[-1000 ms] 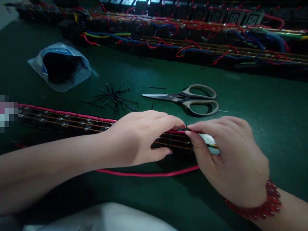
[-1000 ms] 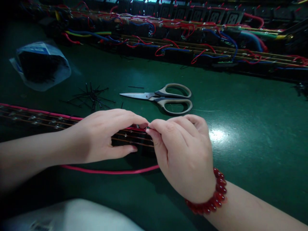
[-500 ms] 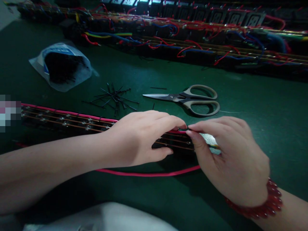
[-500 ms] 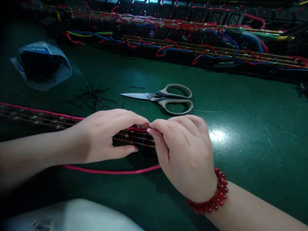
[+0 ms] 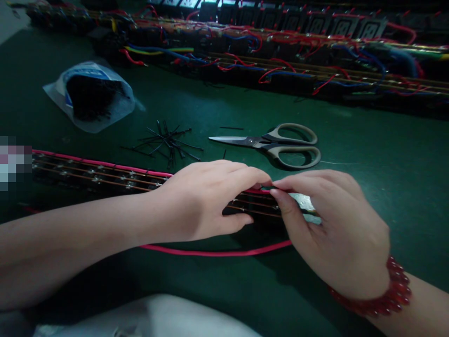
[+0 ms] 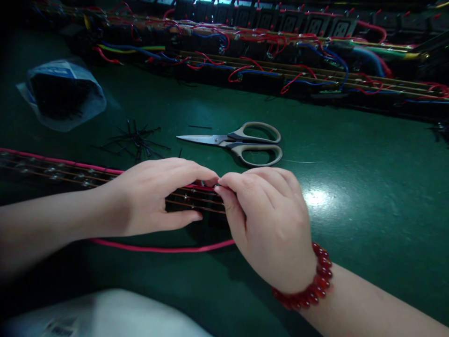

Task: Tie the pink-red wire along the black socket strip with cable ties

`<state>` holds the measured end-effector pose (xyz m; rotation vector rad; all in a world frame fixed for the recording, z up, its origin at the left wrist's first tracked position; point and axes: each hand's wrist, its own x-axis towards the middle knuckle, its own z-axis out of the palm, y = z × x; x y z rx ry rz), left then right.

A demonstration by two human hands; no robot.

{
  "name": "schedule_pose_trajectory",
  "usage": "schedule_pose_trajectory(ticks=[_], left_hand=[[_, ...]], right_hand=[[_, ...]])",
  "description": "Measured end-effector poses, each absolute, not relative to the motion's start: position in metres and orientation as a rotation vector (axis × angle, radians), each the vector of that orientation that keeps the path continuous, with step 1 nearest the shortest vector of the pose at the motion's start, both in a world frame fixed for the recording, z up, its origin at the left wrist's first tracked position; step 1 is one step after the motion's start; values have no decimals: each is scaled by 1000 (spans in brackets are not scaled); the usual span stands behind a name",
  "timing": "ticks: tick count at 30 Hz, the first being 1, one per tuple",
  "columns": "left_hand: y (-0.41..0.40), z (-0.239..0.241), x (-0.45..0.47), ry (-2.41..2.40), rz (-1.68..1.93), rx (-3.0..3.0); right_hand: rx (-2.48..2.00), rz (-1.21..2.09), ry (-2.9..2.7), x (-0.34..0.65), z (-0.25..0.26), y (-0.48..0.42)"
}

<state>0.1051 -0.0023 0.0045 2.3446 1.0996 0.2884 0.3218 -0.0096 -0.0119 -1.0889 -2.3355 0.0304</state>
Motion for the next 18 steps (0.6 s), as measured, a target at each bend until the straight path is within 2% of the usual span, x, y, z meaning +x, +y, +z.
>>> schedule_pose_trajectory(ticks=[18], left_hand=[[-2,4,107,1104,302,2356]], right_hand=[[-1067,39,-2355,320,-12,-7]])
